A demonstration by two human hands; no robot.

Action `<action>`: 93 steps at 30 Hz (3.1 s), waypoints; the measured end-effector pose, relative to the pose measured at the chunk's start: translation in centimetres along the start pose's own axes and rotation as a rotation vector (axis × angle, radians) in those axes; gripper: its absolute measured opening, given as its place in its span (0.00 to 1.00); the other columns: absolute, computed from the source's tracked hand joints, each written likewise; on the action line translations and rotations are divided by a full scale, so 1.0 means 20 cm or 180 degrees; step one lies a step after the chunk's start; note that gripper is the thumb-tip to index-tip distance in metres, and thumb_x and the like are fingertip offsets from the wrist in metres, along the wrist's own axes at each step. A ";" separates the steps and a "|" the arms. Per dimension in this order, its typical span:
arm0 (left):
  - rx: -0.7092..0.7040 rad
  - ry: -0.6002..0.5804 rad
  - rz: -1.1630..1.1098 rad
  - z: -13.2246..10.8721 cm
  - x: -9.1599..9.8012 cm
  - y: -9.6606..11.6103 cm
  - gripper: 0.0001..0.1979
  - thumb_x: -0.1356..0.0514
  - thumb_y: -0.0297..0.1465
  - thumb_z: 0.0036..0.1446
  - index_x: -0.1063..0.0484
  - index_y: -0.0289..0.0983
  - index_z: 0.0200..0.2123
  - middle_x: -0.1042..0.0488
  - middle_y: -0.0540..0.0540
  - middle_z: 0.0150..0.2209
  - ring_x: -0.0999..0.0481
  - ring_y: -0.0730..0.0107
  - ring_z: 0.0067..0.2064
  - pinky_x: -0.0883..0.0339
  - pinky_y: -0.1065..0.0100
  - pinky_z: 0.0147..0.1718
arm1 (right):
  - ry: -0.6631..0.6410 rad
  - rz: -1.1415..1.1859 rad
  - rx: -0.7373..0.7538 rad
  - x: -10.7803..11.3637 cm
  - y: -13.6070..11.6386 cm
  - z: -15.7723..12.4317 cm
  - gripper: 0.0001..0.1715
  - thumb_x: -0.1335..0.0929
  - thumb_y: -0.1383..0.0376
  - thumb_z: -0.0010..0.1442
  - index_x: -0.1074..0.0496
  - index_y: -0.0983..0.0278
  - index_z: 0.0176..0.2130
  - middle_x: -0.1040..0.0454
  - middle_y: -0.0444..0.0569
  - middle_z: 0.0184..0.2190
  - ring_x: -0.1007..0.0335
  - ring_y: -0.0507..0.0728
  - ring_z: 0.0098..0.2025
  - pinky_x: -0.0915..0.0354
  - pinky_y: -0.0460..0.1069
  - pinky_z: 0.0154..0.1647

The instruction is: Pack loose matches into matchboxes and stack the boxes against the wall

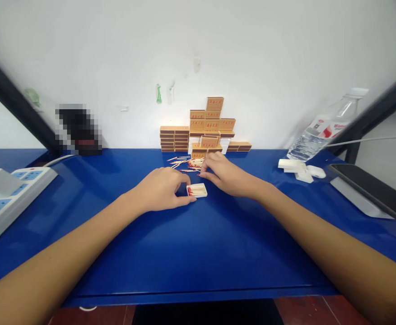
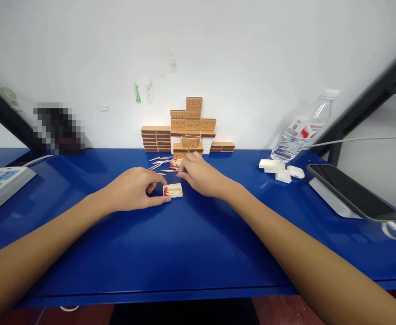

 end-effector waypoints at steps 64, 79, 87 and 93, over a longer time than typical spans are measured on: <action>0.0507 0.0130 0.0189 0.00 0.03 -0.13 0.18 0.35 0.47 0.62 0.18 0.39 0.42 0.24 0.48 0.27 0.29 0.66 0.28 0.47 0.65 0.28 | -0.0157 0.0288 -0.0186 -0.02 0.01 -0.01 0.08 0.32 0.63 0.70 0.27 0.62 0.36 0.28 0.48 0.34 0.33 0.57 0.37 0.39 0.50 0.39; 0.0359 0.0130 0.0008 0.00 0.01 -0.12 0.18 0.35 0.48 0.62 0.19 0.39 0.40 0.24 0.49 0.26 0.28 0.67 0.27 0.46 0.66 0.28 | 0.0264 -0.0117 -0.0531 -0.05 0.16 0.05 0.09 0.33 0.67 0.70 0.31 0.63 0.35 0.27 0.51 0.36 0.32 0.58 0.38 0.38 0.52 0.41; 0.0194 0.0074 -0.0234 0.01 0.00 -0.09 0.17 0.34 0.46 0.62 0.19 0.38 0.41 0.24 0.50 0.26 0.28 0.69 0.27 0.44 0.66 0.28 | 0.0119 0.0321 -0.0200 0.01 0.03 0.00 0.09 0.32 0.63 0.70 0.27 0.63 0.36 0.28 0.46 0.32 0.35 0.54 0.33 0.41 0.50 0.36; -0.0110 -0.0167 -0.0566 0.00 -0.07 0.09 0.15 0.33 0.45 0.61 0.19 0.39 0.40 0.27 0.53 0.23 0.29 0.71 0.26 0.44 0.67 0.27 | 0.0430 0.0293 -0.0349 -0.07 0.11 0.11 0.05 0.27 0.65 0.65 0.26 0.63 0.37 0.29 0.44 0.31 0.36 0.53 0.32 0.42 0.49 0.36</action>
Point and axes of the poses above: each hand's wrist, its own z-axis towards the middle knuckle, its own x-axis out of the back of the hand, y = z × x, the point moved 9 cm from there along z, towards the middle knuckle
